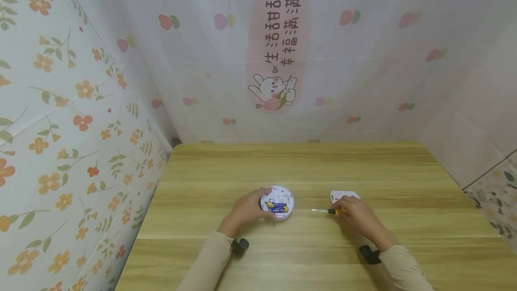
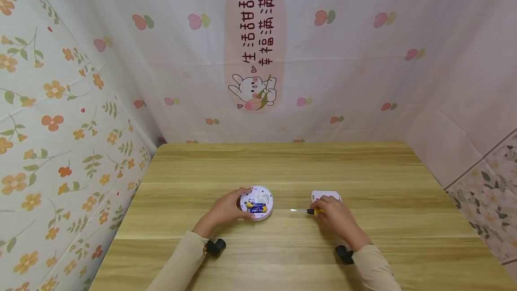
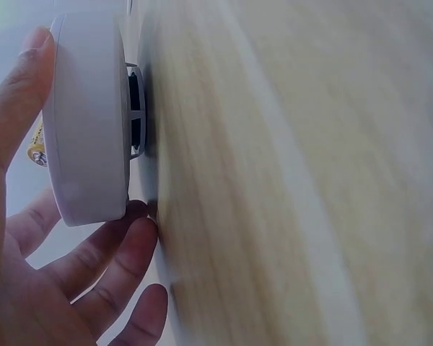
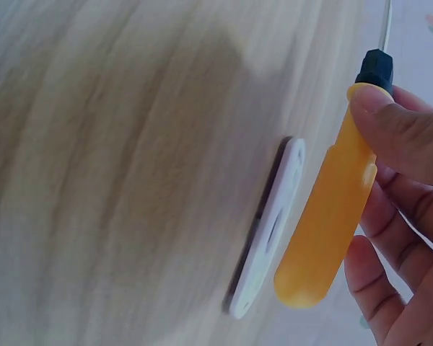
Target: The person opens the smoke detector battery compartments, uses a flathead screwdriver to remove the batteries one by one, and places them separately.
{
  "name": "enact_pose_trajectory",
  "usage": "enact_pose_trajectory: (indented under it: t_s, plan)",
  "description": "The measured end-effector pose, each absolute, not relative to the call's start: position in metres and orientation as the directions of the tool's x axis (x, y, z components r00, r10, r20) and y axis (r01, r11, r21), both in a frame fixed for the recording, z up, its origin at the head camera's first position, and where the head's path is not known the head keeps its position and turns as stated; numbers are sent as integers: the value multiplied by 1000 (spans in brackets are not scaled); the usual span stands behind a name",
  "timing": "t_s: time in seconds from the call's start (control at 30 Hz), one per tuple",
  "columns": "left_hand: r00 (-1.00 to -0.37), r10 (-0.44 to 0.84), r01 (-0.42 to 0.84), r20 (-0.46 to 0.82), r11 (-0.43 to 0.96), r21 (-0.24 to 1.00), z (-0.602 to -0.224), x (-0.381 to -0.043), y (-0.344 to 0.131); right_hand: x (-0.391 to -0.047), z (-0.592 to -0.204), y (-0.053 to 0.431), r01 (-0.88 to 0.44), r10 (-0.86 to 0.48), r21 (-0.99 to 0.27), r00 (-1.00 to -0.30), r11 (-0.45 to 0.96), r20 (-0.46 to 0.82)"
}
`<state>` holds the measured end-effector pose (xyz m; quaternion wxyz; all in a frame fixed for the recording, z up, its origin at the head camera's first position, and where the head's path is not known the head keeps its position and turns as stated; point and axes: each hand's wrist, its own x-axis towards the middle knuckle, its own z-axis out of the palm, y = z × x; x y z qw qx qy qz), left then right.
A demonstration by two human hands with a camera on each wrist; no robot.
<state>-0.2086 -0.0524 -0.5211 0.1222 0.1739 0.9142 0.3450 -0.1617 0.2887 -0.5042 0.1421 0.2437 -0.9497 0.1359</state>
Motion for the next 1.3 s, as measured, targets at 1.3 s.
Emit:
enact_pose_trajectory:
  t_s: [1.3]
  plan:
    - [-909,398,202,-127,686,699,-523,-206,-52,-164,-518,301,-468,-387,-276,-871,839,302]
